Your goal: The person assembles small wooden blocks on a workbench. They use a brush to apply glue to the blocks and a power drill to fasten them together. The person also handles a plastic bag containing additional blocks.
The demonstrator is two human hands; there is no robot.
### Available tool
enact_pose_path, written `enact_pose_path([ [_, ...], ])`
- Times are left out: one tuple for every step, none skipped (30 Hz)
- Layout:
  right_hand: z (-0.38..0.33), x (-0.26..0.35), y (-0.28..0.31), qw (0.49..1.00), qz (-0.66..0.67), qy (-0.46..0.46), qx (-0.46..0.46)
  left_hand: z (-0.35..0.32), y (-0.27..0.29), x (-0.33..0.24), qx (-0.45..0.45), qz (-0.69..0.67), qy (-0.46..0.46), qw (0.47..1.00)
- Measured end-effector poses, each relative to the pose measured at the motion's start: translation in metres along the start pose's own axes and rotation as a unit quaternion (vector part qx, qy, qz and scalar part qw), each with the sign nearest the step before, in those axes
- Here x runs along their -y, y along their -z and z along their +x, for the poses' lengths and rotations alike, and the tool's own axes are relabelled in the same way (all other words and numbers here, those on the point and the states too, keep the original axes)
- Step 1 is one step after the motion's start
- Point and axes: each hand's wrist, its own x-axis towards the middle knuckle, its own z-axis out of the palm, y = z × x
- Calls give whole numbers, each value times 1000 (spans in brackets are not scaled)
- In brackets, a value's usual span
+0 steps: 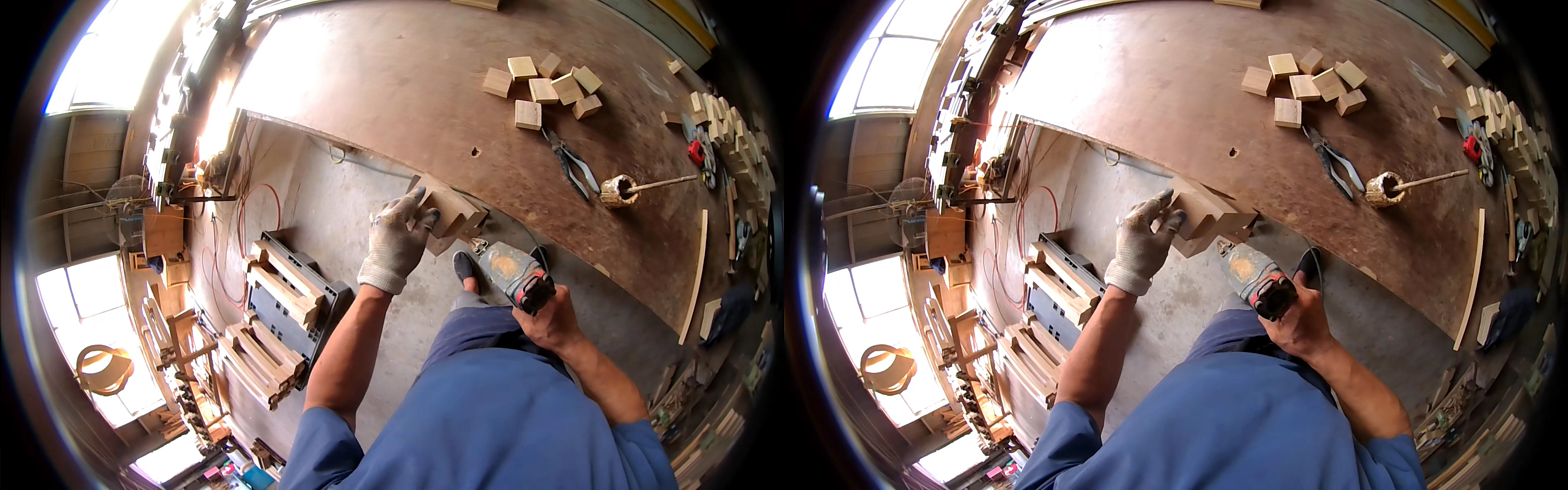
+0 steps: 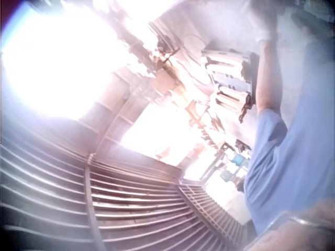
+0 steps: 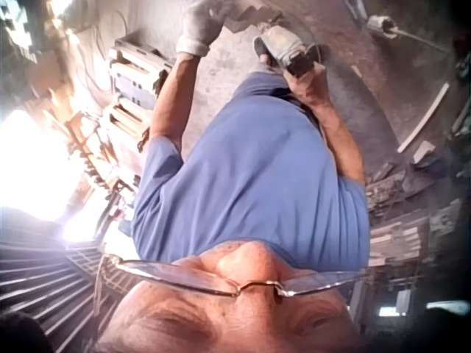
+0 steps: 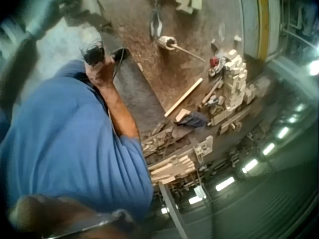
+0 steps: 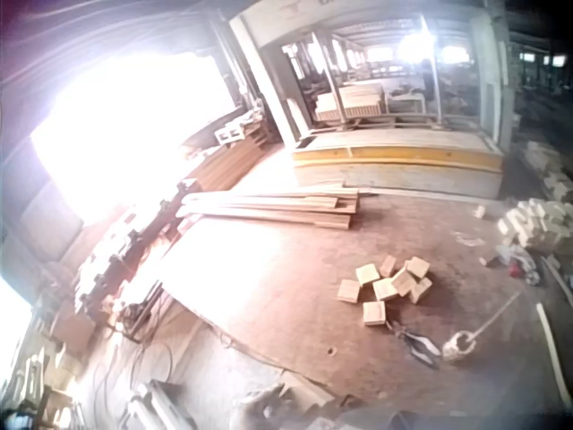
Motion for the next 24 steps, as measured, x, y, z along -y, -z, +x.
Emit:
enact_pose_path([
  [0,1,-1,1000,2,-2,1,-1,0,6,-19,11,-19,1000],
  [0,1,-2,1000,3,-5,2,-2,-1,11,-37,22,-39,998],
  [-4,-1,-3,999,2,-23,23,-3,0,13,-30,26,-33,999],
  [-7,-3,-4,998,1,-41,44,-4,1,15,-23,30,-27,999],
  [-7,-3,-5,998,4,-39,44,-6,2,17,-16,35,-21,999],
  [-7,-3,-6,998,7,-37,44,-7,1,20,-22,23,-28,999],
  [-7,-3,-7,998,10,-36,44,-8,0,23,-29,11,-36,999],
  [-6,-2,-8,999,10,-24,27,-8,-2,25,-34,-2,-44,998],
  [-3,0,-10,1000,9,-11,11,-8,-2,25,-35,-1,-45,998],
  [-1,2,-11,1000,10,-4,2,-8,-2,25,-35,-1,-47,998],
  [1,5,-12,1000,10,3,-7,-8,-2,25,-35,0,-48,998],
  [3,8,-13,1000,12,4,-8,-8,-2,25,-32,-12,-39,999],
  [5,9,-13,1000,15,6,-9,-8,-4,25,-30,-24,-31,999],
  [5,9,-13,1000,7,3,-4,-9,-5,26,-27,-36,-22,999],
  [5,9,-14,1000,-1,-1,1,-10,-6,27,-27,-36,-19,999],
  [4,8,-15,1000,-1,-9,10,-11,-6,29,-28,-37,-16,999],
  [4,7,-16,1000,-2,-19,18,-11,-7,29,-28,-39,-13,999],
  [3,5,-17,999,5,-33,29,-10,-7,30,-28,-39,-14,999],
  [3,5,-18,998,13,-48,40,-10,-7,30,-28,-38,-14,999],
  [4,6,-18,998,13,-46,42,-10,-7,30,-28,-37,-15,999],
  [7,7,-19,998,12,-44,43,-10,-7,29,-28,-37,-13,999],
  [9,8,-20,998,12,-43,44,-9,-6,28,-28,-37,-11,999],
  [10,8,-20,998,11,-43,44,-9,-5,27,-28,-38,-9,999],
  [11,7,-21,998,10,-44,45,-9,-6,28,-29,-36,-8,999],
])
